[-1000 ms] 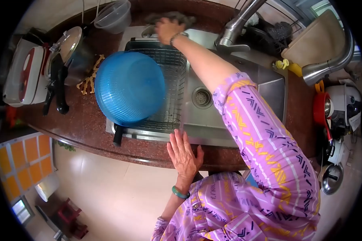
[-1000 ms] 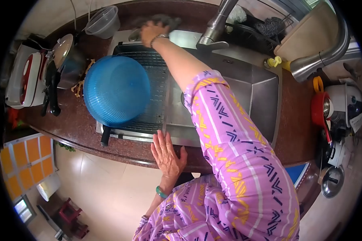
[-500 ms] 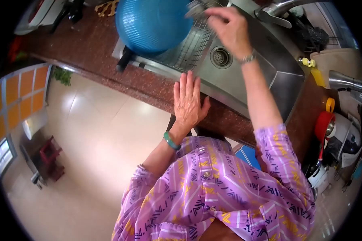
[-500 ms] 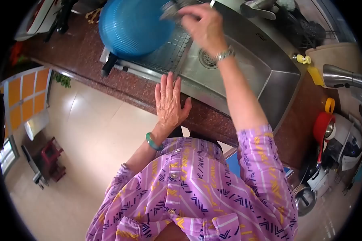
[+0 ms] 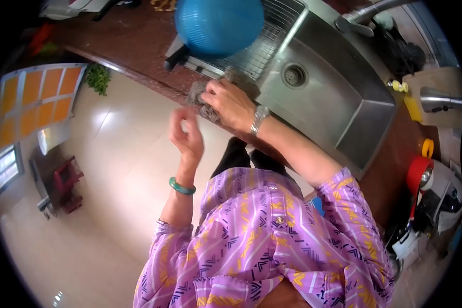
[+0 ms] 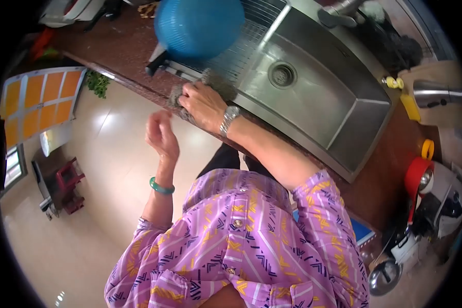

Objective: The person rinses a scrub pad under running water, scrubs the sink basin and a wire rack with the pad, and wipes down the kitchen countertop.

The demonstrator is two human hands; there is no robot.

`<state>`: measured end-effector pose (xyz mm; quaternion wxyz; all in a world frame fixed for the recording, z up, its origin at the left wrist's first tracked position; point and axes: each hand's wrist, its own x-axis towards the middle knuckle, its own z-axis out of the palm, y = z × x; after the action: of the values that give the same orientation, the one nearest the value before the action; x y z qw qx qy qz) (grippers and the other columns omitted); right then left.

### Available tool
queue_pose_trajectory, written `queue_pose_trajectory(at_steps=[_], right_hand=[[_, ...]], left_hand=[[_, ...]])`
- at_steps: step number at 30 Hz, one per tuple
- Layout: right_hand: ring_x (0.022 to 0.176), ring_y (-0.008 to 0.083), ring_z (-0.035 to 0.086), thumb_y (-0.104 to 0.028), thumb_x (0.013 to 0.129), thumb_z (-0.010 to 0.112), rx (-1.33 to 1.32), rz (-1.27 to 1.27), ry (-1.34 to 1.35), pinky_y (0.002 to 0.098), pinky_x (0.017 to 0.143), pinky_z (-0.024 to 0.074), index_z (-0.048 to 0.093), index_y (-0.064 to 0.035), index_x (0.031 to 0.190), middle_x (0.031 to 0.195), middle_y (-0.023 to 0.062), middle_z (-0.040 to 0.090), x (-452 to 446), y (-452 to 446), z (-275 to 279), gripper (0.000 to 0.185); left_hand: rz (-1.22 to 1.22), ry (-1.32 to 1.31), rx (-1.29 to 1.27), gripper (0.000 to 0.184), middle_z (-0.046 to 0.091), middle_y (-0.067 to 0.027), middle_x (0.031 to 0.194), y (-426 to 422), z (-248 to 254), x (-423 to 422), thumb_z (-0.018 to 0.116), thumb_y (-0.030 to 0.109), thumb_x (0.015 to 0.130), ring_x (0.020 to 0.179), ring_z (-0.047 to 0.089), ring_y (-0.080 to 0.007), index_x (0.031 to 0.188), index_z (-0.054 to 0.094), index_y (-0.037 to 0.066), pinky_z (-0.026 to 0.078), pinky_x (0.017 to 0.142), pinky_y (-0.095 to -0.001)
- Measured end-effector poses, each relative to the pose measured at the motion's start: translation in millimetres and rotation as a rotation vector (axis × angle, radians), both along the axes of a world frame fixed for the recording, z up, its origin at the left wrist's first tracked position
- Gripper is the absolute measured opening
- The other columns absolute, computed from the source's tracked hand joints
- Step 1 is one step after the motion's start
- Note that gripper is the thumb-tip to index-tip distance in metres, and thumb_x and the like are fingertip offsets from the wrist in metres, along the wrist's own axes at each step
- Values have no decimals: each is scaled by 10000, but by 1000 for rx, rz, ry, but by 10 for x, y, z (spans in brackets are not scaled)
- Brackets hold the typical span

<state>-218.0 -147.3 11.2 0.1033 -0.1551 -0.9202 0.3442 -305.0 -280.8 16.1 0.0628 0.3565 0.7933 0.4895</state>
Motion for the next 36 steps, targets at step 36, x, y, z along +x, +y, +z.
queue_pose_trajectory(at_steps=[36], right_hand=[[972, 251, 605, 52, 746, 538, -507, -184, 370, 313, 852, 462, 616, 13, 995, 1034, 144, 620, 41, -401, 646, 264]], left_hand=[[372, -1011, 237, 573, 517, -143, 1211, -553, -723, -711, 546, 480, 871, 995, 571, -262, 1235, 474, 42, 466, 801, -362]])
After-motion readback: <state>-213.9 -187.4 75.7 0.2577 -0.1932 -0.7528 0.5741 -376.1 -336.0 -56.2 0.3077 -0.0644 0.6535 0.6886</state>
